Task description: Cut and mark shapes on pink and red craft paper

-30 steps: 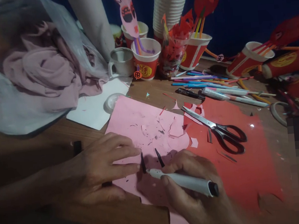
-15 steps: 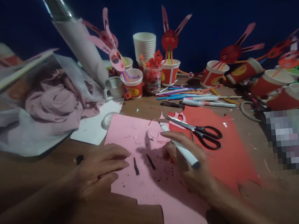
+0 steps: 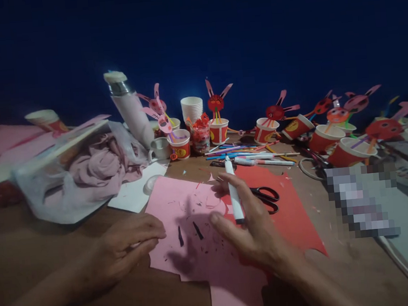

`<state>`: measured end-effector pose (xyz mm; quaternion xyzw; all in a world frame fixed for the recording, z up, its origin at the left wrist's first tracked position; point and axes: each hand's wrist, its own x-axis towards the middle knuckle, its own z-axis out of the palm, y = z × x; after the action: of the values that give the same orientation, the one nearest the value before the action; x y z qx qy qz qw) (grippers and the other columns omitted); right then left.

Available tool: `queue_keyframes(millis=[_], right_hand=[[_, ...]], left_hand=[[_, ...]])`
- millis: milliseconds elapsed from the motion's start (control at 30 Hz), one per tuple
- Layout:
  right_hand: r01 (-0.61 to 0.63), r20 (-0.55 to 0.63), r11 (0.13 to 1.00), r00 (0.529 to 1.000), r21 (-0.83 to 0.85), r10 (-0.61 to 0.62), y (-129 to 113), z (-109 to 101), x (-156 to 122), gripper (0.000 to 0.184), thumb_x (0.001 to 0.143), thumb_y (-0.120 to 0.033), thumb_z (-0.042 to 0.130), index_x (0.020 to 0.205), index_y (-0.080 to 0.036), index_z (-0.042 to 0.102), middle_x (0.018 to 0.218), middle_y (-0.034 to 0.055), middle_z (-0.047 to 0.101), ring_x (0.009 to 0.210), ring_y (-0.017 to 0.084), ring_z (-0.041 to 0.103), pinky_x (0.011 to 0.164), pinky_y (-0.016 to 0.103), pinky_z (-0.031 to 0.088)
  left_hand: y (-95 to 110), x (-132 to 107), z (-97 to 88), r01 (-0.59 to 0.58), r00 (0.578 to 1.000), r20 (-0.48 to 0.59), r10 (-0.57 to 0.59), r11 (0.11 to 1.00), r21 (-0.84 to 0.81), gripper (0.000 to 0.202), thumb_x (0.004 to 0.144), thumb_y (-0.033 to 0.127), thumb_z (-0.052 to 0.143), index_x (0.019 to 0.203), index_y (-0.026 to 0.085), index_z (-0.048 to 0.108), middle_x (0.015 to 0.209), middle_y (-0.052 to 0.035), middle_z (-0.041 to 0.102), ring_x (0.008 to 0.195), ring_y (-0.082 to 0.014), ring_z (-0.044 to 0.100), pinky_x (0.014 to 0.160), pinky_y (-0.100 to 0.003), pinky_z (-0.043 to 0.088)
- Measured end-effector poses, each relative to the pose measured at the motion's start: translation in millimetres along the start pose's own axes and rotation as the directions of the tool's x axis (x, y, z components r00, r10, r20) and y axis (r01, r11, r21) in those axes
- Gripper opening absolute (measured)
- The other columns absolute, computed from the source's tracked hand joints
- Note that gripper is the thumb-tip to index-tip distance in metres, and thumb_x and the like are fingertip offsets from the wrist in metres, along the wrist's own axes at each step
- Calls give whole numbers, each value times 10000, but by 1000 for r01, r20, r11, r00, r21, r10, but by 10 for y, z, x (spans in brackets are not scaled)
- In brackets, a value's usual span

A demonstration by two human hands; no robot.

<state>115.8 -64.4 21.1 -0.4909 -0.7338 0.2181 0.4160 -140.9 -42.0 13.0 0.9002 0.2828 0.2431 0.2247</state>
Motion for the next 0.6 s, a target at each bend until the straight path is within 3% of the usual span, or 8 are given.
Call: queue_keyframes(millis=[100,267,400,433,500,567,600], right_hand=[[54,119,993,992,-103,-41,-11,-120,-11,626,783,-379,531,1321,-225,252,1258,145,469,1148,281,447,887,475,398],[10,124,983,992,-185,13,142,-171,2,368,846,-325,450,1202,-239,416,1121,105,582,1039,245,545,825,435,452],[9,147,984,989,-177,17,274,-109,-23,566,781,-285,547,1284,-241,293,1146,110,573,1040,255,546,808,434,462],[30,134,987,991,-157,-9,285,-88,-37,561,773,-273,557,1272,-241,303,1122,107,587,1024,252,555,809,433,460],[50,72,996,996,-73,-45,274,-49,-67,365,794,-259,537,1142,-237,431,967,74,642,903,221,606,783,394,473],[-9,61,996,998,85,4,228,-17,-83,188,847,-287,468,1019,-226,513,770,32,654,728,174,631,712,332,497],[-67,97,982,994,176,51,197,-4,-83,209,873,-320,418,1020,-220,529,704,21,646,666,161,627,669,309,505]], left_hand=[[13,25,-18,91,994,46,-95,993,81,226,848,135,374,832,138,599,784,-44,597,742,-136,550,669,-243,427],[-117,117,24,158,981,82,-177,969,192,232,825,127,388,831,137,620,762,-41,577,724,-145,548,660,-257,432],[-157,222,60,141,980,103,-171,957,252,208,806,119,422,831,131,628,793,-53,587,770,-159,546,680,-266,427],[-159,252,64,139,979,107,-171,956,258,190,802,126,439,818,133,629,793,-51,586,774,-159,542,680,-262,422],[-167,310,69,142,978,110,-175,956,257,143,790,146,479,785,138,622,772,-39,580,764,-154,529,673,-255,409],[-190,361,77,146,977,116,-179,957,249,108,783,180,513,746,144,608,741,-24,569,733,-146,514,656,-249,395],[-208,381,83,148,976,119,-181,959,243,104,779,196,527,725,145,600,721,-17,561,712,-142,506,640,-246,387]])
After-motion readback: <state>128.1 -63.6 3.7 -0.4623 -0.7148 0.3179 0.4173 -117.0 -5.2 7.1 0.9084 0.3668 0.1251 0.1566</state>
